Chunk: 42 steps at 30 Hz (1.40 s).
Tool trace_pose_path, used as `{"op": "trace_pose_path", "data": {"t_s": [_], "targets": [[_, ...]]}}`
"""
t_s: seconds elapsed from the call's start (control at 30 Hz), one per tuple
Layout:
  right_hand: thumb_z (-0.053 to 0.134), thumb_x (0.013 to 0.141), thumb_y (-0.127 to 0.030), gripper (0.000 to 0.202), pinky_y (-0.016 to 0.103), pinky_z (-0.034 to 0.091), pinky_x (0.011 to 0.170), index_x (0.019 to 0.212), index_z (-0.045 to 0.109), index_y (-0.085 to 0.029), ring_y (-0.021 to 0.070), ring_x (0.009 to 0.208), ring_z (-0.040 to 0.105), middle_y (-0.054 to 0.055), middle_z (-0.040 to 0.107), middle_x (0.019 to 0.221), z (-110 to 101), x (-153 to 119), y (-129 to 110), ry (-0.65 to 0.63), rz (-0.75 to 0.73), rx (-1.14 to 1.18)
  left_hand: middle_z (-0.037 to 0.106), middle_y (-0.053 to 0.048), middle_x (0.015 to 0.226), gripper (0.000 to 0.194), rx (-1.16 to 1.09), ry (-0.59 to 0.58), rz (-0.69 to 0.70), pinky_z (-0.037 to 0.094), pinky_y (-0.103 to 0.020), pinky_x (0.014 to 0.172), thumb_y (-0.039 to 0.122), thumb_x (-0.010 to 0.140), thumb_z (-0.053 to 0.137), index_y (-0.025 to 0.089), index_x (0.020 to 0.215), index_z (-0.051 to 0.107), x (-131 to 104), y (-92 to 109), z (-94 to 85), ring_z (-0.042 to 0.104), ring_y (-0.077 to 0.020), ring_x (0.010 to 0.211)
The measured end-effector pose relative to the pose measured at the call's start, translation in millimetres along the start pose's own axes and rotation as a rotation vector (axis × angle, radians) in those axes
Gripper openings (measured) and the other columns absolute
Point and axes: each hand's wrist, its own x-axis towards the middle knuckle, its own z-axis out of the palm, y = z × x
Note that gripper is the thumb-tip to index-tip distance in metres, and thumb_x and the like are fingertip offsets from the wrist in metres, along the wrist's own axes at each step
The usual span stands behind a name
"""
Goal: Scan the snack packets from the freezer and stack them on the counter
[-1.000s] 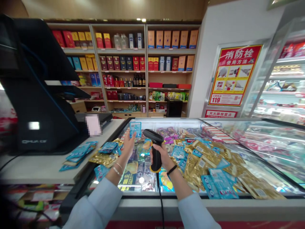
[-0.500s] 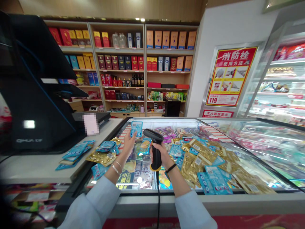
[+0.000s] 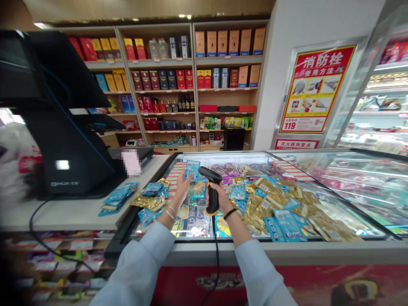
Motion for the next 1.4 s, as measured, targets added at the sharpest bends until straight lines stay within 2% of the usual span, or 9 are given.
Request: {"op": "trace_pose_path", "data": {"t_s": [0.1,0.23,0.37,0.43,0.5,0.67,0.9,1.2,1.4], "targets": [[0.071,0.074,-0.050,0.033,0.023,0.044,0.032,0.070,0.057,-0.020,0.0133,0.033,0.053,-0.003,0.060,0.048,13.6,-1.9,3.6,0.000,0.032,0.011,0.072,-0.010,0.109,0.032,0.104,0.031,0.005,0.048,-0.043,0.102,0.040,0.087,0.061,0.019,0.110,0.064,-1.3,17.1,-16.7,0.066,-0.0260,0.108],[0.071,0.074,-0.051,0.033,0.023,0.044,0.032,0.074,0.060,-0.020,0.0129,0.033,0.052,-0.004,0.058,0.047,39.2,-3.7,23.2,-0.017,0.040,0.061,0.072,-0.013,0.110,0.038,0.293,0.131,0.032,0.050,-0.043,0.097,0.030,0.087,0.060,0.018,0.123,0.058,-5.4,31.4,-70.3,0.068,-0.0273,0.103],[0.073,0.069,-0.054,0.037,0.023,0.043,0.032,0.068,0.060,-0.020,0.0128,0.033,0.051,-0.003,0.057,0.045,62.3,-6.2,51.8,-0.019,0.121,0.105,0.070,-0.018,0.114,0.044,0.574,0.221,-0.013,0.050,-0.045,0.094,0.028,0.092,0.051,0.014,0.134,0.050,-20.6,30.8,-131.9,0.068,-0.0295,0.102],[0.073,0.069,-0.055,0.039,0.024,0.043,0.032,0.062,0.059,-0.020,0.0129,0.033,0.051,-0.002,0.056,0.044,69.1,-7.5,63.5,-0.046,0.168,0.102,0.068,-0.021,0.117,0.043,0.753,0.245,-0.059,0.047,-0.048,0.097,0.028,0.093,0.048,0.011,0.133,0.051,-28.5,28.4,-152.8,0.066,-0.0324,0.107],[0.072,0.069,-0.057,0.042,0.024,0.043,0.033,0.057,0.058,-0.020,0.0129,0.033,0.051,-0.001,0.055,0.042,72.5,-8.7,71.6,-0.075,0.207,0.090,0.067,-0.022,0.118,0.041,0.924,0.265,-0.093,0.044,-0.052,0.099,0.029,0.093,0.048,0.009,0.129,0.054,-34.3,26.3,-164.2,0.062,-0.0351,0.113],[0.072,0.069,-0.060,0.045,0.023,0.043,0.033,0.056,0.057,-0.020,0.0120,0.034,0.049,-0.002,0.053,0.042,72.1,-12.8,79.0,-0.071,0.224,0.079,0.060,-0.024,0.127,0.044,1.149,0.316,-0.151,0.043,-0.052,0.096,0.032,0.092,0.049,0.008,0.128,0.058,-40.4,21.2,-165.5,0.054,-0.0398,0.120],[0.073,0.068,-0.058,0.043,0.023,0.041,0.033,0.056,0.057,-0.020,0.0122,0.033,0.049,-0.001,0.054,0.043,71.6,-17.9,78.7,-0.045,0.245,0.056,0.065,-0.024,0.120,0.045,1.142,0.277,-0.158,0.041,-0.050,0.099,0.037,0.094,0.045,0.006,0.123,0.059,-42.8,12.2,-163.2,0.055,-0.0385,0.118],[0.070,0.072,-0.053,0.037,0.025,0.045,0.034,0.059,0.060,-0.020,0.0132,0.035,0.050,-0.001,0.054,0.044,68.7,-13.3,73.9,-0.038,0.226,0.119,0.064,-0.024,0.117,0.047,1.185,0.335,-0.073,0.043,-0.049,0.096,0.042,0.094,0.043,0.006,0.119,0.060,-45.3,13.7,-160.3,0.055,-0.0379,0.114],[0.069,0.069,-0.059,0.043,0.023,0.043,0.035,0.055,0.058,-0.020,0.0123,0.035,0.050,0.000,0.054,0.044,62.9,-7.0,78.7,-0.035,0.234,0.107,0.064,-0.025,0.115,0.051,1.188,0.344,-0.078,0.042,-0.050,0.095,0.044,0.092,0.044,0.005,0.120,0.060,-41.7,11.1,-161.5,0.055,-0.0391,0.112]]}}
